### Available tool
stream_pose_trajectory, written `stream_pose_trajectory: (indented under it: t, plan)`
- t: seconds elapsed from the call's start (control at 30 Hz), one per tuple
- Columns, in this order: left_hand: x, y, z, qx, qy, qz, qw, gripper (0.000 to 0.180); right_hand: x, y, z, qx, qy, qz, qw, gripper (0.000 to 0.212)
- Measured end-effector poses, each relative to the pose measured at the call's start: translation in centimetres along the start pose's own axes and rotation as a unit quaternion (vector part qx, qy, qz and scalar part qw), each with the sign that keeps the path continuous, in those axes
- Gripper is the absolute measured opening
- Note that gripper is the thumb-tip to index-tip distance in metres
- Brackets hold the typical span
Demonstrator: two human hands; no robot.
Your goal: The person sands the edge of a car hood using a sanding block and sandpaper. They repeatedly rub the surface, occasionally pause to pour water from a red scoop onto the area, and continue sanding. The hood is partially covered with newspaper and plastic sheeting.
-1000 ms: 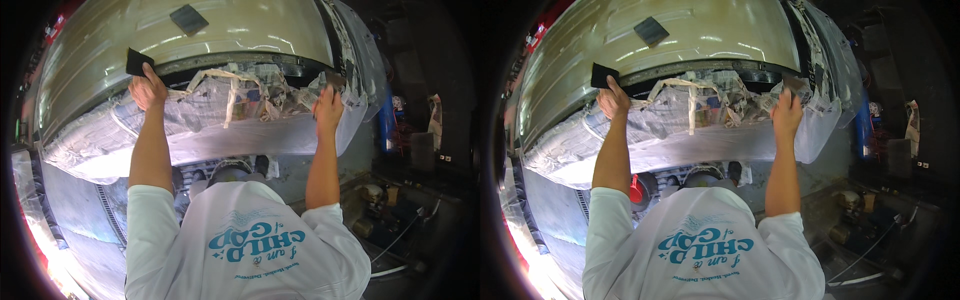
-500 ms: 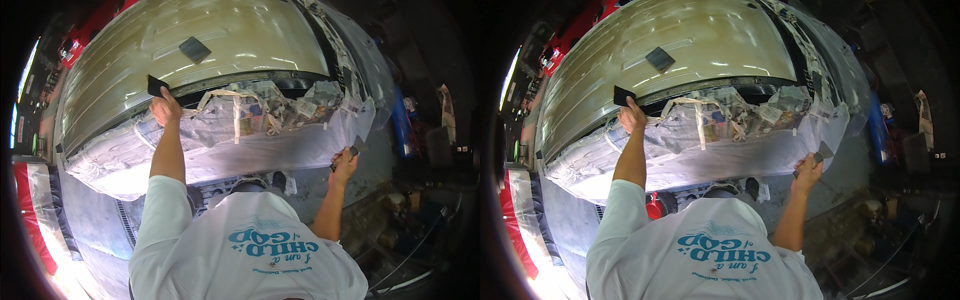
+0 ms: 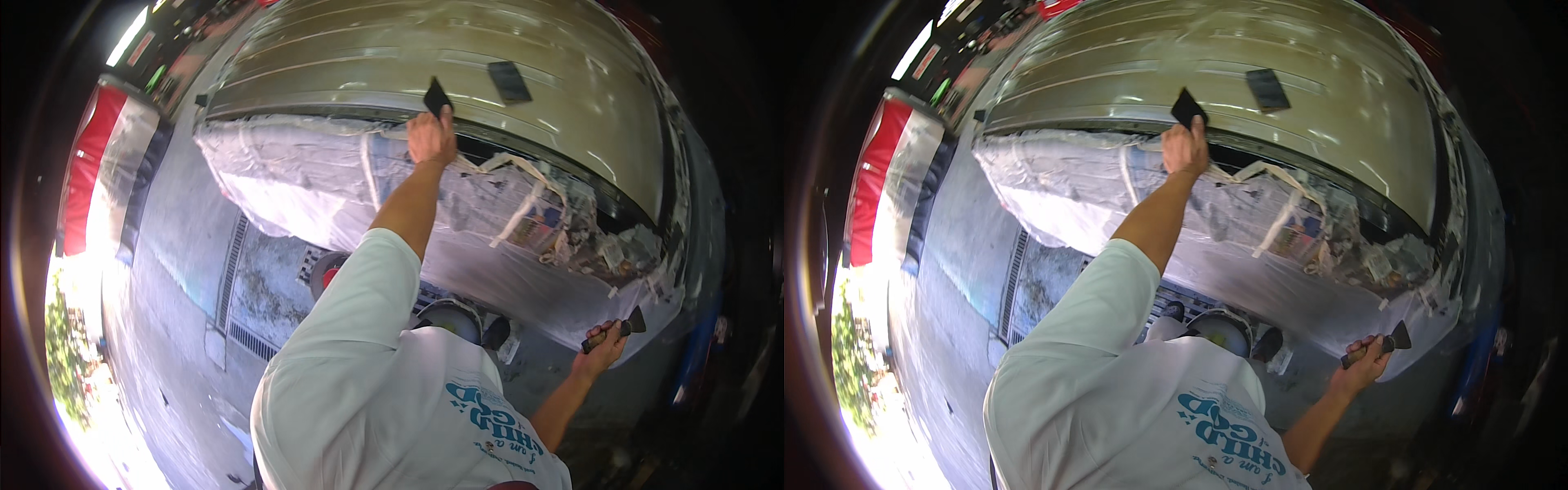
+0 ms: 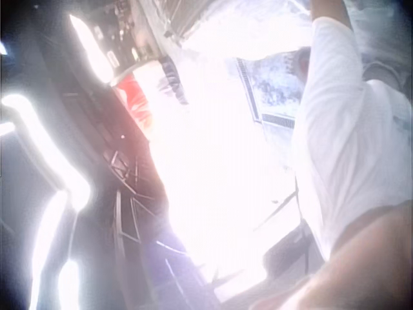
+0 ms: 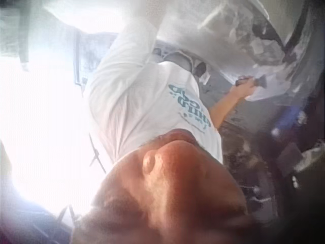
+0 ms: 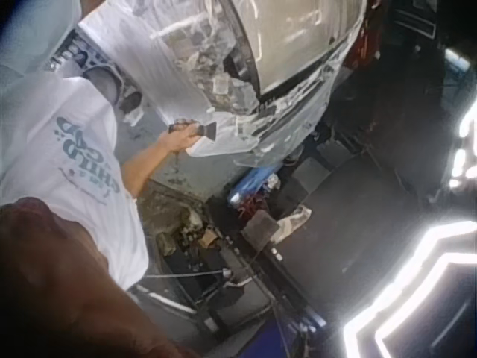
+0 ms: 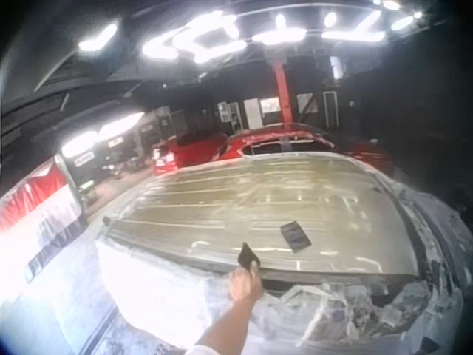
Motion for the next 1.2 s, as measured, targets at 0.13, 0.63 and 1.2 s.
stream_pose_trajectory:
  t: [0.13, 0.63, 1.2]
  plan:
    - [-3.1, 0.5, 0.0, 0.137, -0.105, 0.241, 0.955, 0.053, 0.2, -3.5, 0.5, -0.113, 0.002, 0.020, 0.993, 0.011]
    - [-3.2, 0.1, 30.0, -0.323, 0.362, 0.513, 0.708, 0.053, 8.1, -10.9, 4.0, -0.333, -0.070, 0.180, 0.923, 0.013]
    - [-10.1, 5.2, 33.0, -0.170, 0.474, 0.721, 0.476, 0.043, 16.4, -20.2, 13.8, -0.573, -0.075, 0.283, 0.765, 0.022]
Point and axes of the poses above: each hand's wrist, its own z-axis away from the middle knuckle, its own y-axis out of the back of the hand, x = y × z, the point moved 4 cm from there along -z, towards the middle knuckle, and after that the axes turned 4 degrees about x, right-handed, at the moved point
